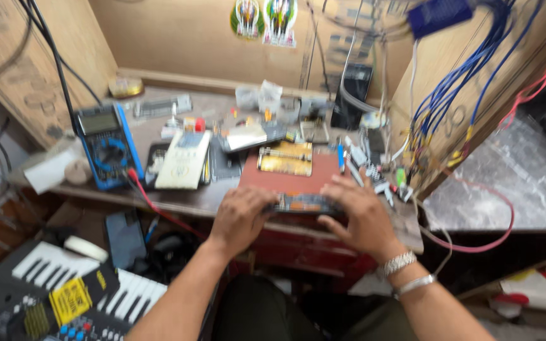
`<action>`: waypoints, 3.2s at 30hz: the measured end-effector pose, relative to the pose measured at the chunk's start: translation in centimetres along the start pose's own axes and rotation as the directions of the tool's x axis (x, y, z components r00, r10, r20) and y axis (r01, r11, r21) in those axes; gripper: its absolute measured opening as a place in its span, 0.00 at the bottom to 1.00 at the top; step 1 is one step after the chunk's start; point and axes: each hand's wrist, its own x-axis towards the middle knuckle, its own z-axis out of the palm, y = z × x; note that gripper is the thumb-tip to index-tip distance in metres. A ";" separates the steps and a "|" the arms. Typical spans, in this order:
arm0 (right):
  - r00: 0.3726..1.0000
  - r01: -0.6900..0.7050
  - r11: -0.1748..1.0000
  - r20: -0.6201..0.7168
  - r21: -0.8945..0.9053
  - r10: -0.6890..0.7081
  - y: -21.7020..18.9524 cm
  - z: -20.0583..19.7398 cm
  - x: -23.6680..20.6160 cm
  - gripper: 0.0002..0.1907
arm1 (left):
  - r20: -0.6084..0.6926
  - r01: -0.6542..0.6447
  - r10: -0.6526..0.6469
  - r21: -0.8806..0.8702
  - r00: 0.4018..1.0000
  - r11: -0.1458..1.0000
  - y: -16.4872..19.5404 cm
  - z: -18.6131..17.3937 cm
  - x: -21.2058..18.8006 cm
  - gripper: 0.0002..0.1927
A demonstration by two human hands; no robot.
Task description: The person unwraps a small phone part from plastic wrap, then presses and fits the back cover onto a smartphone at the workbench. They then power the phone on, tap the screen, and plug a charging cable into it while the emergency lock screen shows.
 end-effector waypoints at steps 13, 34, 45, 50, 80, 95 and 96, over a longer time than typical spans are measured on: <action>0.995 0.080 0.995 -0.057 -0.066 -0.083 -0.9 3.0 -0.9 0.27 | -0.150 0.166 -0.182 -0.113 0.972 0.980 -1.2 1.1 -2.1 0.14; 0.976 0.119 0.993 -0.180 -0.029 -0.122 -0.4 6.1 4.4 0.18 | -0.169 0.217 -0.224 -0.057 0.960 0.974 -2.8 2.1 -0.2 0.21; 0.987 0.098 0.994 -0.120 -0.048 -0.103 1.1 7.2 4.1 0.16 | -0.160 0.234 -0.241 -0.060 0.957 0.970 -3.4 3.2 0.2 0.19; 0.990 0.083 0.995 -0.111 -0.045 -0.088 1.3 7.5 4.1 0.13 | -0.162 0.216 -0.224 -0.062 0.961 0.974 -3.6 3.4 0.2 0.18; 0.990 0.105 0.994 -0.096 -0.035 -0.108 1.2 7.5 3.4 0.27 | -0.160 0.239 -0.244 -0.053 0.956 0.970 -3.6 4.0 -0.5 0.19; 0.991 0.095 0.995 -0.094 -0.042 -0.099 -0.2 6.9 4.3 0.23 | -0.159 0.240 -0.245 -0.052 0.956 0.969 -3.3 2.4 -0.4 0.19; 0.991 0.092 0.995 -0.096 -0.040 -0.096 -0.3 6.8 4.4 0.22 | -0.160 0.237 -0.242 -0.052 0.957 0.970 -3.3 2.3 -0.4 0.19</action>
